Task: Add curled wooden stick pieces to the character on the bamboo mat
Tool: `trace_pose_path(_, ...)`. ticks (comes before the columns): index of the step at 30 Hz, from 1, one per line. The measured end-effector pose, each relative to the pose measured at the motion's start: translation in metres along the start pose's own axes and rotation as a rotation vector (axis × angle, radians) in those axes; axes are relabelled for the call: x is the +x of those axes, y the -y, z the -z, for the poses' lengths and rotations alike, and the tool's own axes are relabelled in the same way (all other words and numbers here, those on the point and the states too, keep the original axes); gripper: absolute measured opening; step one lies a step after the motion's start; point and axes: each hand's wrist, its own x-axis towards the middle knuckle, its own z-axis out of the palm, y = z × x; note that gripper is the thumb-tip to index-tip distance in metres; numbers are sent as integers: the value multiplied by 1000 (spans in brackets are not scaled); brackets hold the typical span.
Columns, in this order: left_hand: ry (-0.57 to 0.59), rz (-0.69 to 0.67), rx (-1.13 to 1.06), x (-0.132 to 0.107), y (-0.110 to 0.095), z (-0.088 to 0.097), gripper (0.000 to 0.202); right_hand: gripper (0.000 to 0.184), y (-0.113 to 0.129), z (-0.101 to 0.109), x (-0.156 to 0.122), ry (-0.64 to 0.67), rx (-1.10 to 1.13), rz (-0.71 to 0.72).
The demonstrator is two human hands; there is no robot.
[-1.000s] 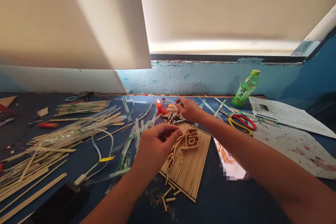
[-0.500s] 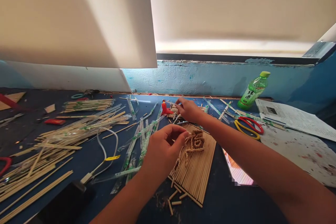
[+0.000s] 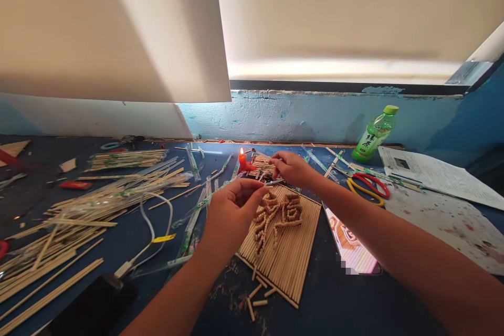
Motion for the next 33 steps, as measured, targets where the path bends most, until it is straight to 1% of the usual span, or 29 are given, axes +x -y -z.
trace_pose_path(3, -71, -67, 109, 1, -2, 3, 20, 27, -4, 14, -38, 19, 91, -17)
trace_pose_path(6, -139, -131, 227, 2, -4, 6, 19, 28, -7, 25, -76, 39, 194, -75)
trace_pose_path(8, -169, -149, 275, 2, -4, 7, 19, 30, -7, 30, -95, 58, 183, -78)
trace_pose_path(10, -186, -153, 304, 2, -3, 7, 20, 30, -5, 32, -106, 77, 153, -61)
trace_pose_path(15, -190, -158, 335, 3, 1, 6, 21, 26, 0, 30, -109, 104, 120, -8)
trace_pose_path(21, -186, -172, 353, 2, 0, 6, 19, 24, 3, 27, -109, 89, 63, 41)
trace_pose_path(28, -176, -189, 369, 2, 1, 5, 19, 23, 4, 27, -110, 105, 73, 28)
trace_pose_path(33, -174, -185, 372, 2, 0, 4, 20, 23, 4, 26, -110, 98, 83, 44)
